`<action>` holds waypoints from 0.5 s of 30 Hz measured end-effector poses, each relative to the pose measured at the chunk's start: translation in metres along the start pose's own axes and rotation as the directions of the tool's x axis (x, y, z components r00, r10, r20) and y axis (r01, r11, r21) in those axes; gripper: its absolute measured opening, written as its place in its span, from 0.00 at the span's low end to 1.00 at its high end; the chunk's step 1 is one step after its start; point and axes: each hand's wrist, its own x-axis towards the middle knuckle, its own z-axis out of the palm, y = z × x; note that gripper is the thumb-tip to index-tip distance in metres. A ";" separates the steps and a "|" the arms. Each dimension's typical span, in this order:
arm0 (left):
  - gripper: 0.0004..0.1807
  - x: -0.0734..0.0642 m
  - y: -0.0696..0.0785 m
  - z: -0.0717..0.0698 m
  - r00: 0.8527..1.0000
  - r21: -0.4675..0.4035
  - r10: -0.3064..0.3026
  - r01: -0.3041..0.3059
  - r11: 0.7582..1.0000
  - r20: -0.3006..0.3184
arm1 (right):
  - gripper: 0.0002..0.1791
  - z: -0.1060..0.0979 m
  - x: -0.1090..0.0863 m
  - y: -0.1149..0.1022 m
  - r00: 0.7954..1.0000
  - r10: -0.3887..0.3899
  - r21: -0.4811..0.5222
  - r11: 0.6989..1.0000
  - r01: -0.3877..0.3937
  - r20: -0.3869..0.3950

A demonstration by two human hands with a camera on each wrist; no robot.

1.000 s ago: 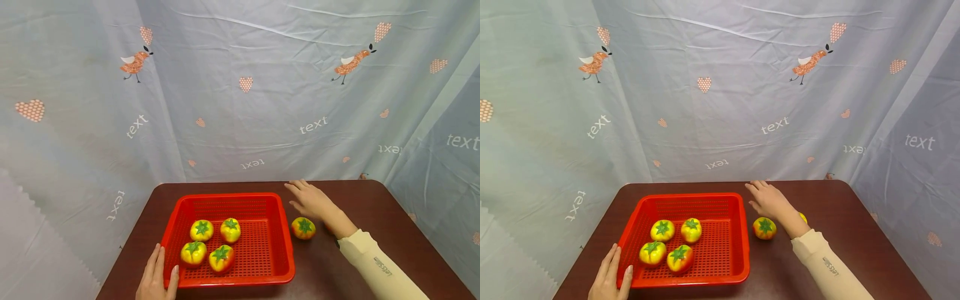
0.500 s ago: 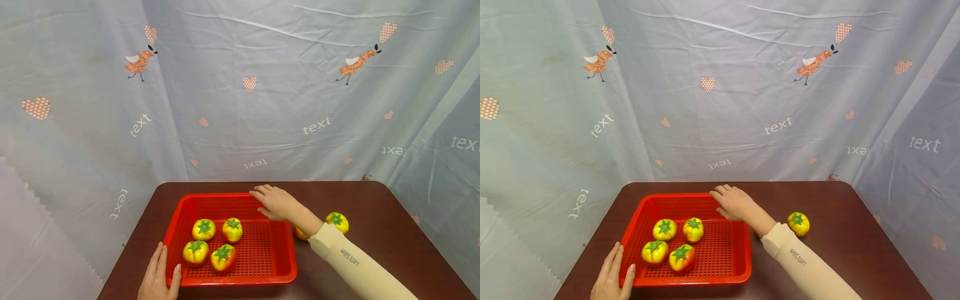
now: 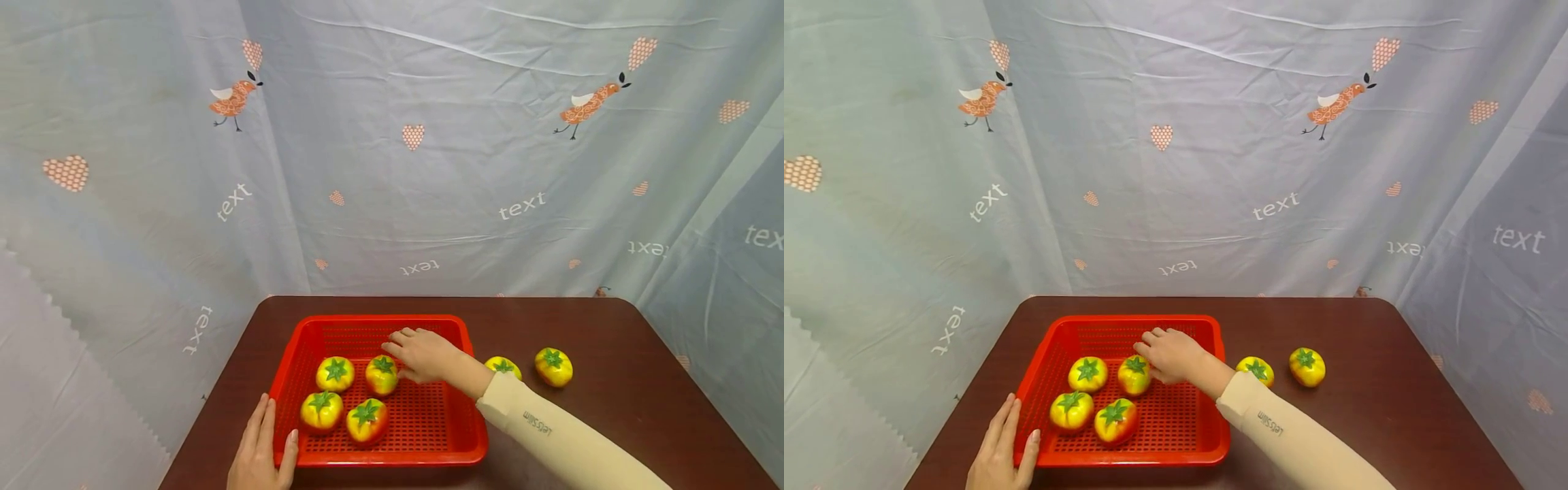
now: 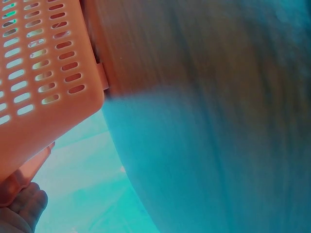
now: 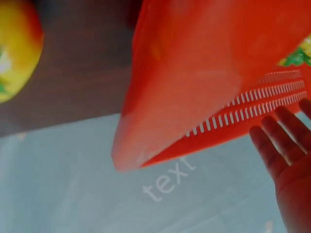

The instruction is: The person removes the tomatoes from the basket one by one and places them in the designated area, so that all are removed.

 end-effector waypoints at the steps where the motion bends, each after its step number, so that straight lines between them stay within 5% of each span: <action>1: 0.38 0.000 0.000 0.000 1.000 -0.001 -0.001 0.001 1.000 -0.002 | 0.35 0.000 0.001 -0.001 1.000 -0.002 -0.006 1.000 0.002 0.008; 15: 0.38 -0.001 0.000 0.002 1.000 -0.010 -0.002 0.002 1.000 -0.012 | 0.34 -0.009 0.030 -0.019 0.993 -0.046 -0.044 0.998 0.051 0.109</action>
